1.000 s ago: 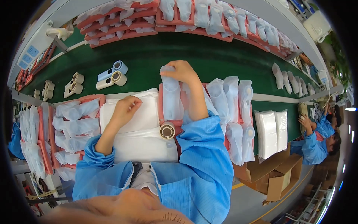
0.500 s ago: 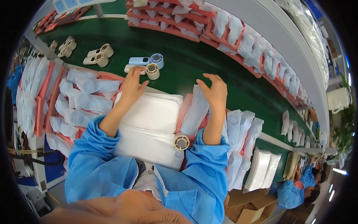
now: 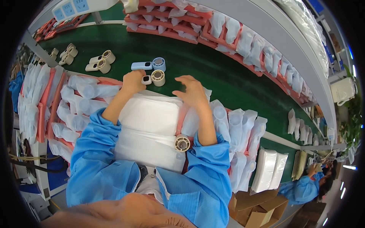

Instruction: The person packs electronic devices into protective plastic bags by hand, then places them into a packaging box.

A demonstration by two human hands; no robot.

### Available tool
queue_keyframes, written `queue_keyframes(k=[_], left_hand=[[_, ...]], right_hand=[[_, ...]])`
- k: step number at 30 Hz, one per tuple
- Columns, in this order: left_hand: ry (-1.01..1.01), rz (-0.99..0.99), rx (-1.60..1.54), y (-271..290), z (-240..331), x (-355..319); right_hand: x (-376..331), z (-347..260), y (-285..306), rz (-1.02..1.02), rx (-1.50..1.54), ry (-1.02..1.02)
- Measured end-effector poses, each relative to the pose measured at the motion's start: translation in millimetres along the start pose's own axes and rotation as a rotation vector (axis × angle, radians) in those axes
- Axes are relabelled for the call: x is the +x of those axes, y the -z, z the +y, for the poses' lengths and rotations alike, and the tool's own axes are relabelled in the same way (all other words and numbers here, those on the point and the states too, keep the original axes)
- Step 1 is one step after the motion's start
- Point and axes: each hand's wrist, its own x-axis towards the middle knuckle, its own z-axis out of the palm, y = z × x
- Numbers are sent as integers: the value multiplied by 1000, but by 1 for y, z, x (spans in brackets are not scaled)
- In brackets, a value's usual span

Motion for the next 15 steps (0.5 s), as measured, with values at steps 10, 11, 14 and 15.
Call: queue_keyframes(k=[10, 11, 14, 15], left_hand=[[-98, 255, -567, 29, 72, -56], [-46, 393, -658, 27, 77, -62], [-261, 134, -519, 5, 83, -86], [-267, 133, -522, 2, 85, -90]], right_hand=[[8, -13, -4, 79, 203, -22], [8, -14, -1, 87, 198, -26], [7, -16, 2, 257, -18, -123], [5, -15, 4, 261, -22, -126]])
